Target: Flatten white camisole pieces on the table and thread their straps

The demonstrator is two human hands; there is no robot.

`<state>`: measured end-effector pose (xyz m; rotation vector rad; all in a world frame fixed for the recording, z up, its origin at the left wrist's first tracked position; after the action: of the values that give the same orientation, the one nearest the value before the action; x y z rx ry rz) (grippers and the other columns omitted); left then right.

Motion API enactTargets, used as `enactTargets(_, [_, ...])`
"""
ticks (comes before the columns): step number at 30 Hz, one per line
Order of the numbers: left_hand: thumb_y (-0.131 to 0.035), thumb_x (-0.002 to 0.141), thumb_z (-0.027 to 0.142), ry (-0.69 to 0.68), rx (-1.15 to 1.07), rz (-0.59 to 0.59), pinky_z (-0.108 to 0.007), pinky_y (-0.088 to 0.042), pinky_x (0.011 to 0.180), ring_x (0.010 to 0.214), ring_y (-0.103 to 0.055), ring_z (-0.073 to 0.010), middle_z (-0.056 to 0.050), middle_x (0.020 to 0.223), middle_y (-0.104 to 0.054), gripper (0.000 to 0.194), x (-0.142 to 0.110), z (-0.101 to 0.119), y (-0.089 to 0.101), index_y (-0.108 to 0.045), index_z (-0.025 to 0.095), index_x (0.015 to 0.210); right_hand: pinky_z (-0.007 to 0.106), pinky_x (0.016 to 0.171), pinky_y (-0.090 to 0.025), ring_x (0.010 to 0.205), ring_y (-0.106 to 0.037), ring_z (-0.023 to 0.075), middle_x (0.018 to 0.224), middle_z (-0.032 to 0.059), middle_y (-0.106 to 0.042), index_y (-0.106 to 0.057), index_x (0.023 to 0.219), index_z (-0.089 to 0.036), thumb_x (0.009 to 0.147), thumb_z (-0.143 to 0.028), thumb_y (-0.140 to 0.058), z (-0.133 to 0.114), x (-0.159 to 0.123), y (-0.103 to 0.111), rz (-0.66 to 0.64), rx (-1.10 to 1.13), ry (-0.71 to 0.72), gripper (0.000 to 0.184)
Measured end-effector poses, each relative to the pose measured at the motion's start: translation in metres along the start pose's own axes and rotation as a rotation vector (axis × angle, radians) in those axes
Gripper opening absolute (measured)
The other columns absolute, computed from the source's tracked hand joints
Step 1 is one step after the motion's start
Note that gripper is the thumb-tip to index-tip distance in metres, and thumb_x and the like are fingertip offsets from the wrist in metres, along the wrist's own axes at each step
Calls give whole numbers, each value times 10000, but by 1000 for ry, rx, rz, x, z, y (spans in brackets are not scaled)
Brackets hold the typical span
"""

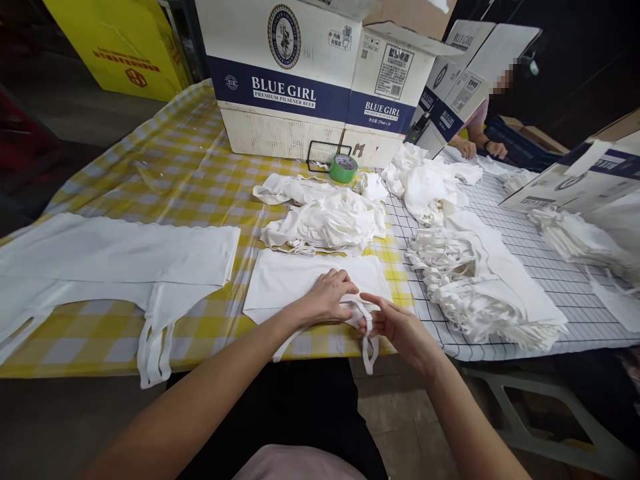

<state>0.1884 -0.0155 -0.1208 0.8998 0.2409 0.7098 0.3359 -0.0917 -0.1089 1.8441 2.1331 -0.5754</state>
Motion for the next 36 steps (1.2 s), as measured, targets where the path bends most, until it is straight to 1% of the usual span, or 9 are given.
enactTargets(4, [-586,717,422,-39,28,-42,-356,-339,847,992,-412,-226,-29,1116,-465,451,-6,1,4,-548,276,1142,306,697,-421,658,-547,160,649,7,-568,-519,1217,-180,856,-406,-483,12,-41,10,45,79,-30,428])
enactTargets(11, [-496,796,429,1,-12,-95,-378,-342,895,1026,-431,-231,-29,1165,-486,382,-3,4,8,-567,293,1145,324,850,-390,837,-561,187,778,19,-633,-565,1137,-212,781,-346,-611,70,-93,29,415,-110,102,383])
enactTargets(16, [-398,868,347,23,-181,-61,-325,-344,979,1192,-404,-207,-26,1341,-417,458,-45,-5,29,-392,276,1320,296,787,-449,985,-560,216,988,37,-647,-584,1066,-233,727,-375,-651,129,-110,25,840,116,185,374])
enactTargets(18, [-354,885,294,98,-138,57,-329,-320,1017,1208,-410,-190,-20,1340,-439,425,-73,-16,40,-418,263,1304,292,686,-472,908,-592,233,912,44,-666,-622,1000,-214,699,-398,-668,149,-101,2,787,146,65,355])
enactTargets(21, [-326,894,253,165,29,148,-374,-226,1083,1259,-363,-181,-16,1331,-470,413,-107,-29,46,-437,238,1292,329,726,-473,986,-572,269,1016,76,-660,-662,973,-207,677,-398,-691,158,-67,-63,446,94,-52,353])
enactTargets(24, [-351,895,274,121,196,75,-430,-169,1097,1331,-239,-197,-4,1418,-358,436,-124,-34,37,-380,266,1330,362,899,-398,1108,-504,248,1127,21,-619,-629,1051,-290,703,-401,-679,141,-29,-134,164,125,96,369])
enactTargets(27, [-345,903,285,86,311,39,-448,-162,1092,1354,-171,-204,4,1462,-264,454,-128,-35,28,-325,295,1356,356,865,-389,947,-559,225,909,-2,-662,-665,876,-277,761,-471,-598,129,-9,-176,22,90,165,235])
enactTargets(31, [-318,913,277,72,354,63,-424,-156,1096,1357,-164,-193,14,1468,-245,456,-128,-36,25,-300,306,1367,242,555,-349,539,-449,118,559,-15,-504,-603,661,-173,810,-540,-490,136,-29,-163,85,-70,117,412])
enactTargets(36, [-301,916,273,61,357,78,-419,-147,1095,1359,-156,-187,19,1471,-232,456,-129,-39,25,-290,312,1371,212,412,-157,406,-242,66,455,-73,-291,-523,649,-174,801,-559,-488,151,-97,-117,189,-149,-25,416])
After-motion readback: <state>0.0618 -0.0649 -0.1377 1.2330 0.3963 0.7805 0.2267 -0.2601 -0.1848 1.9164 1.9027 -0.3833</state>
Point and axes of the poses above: each hand's wrist, its own x-axis towards the middle knuckle, its own y-axis out of the back of the hand, z = x × y, the point moved 4 cm from there along x, towards the middle knuckle
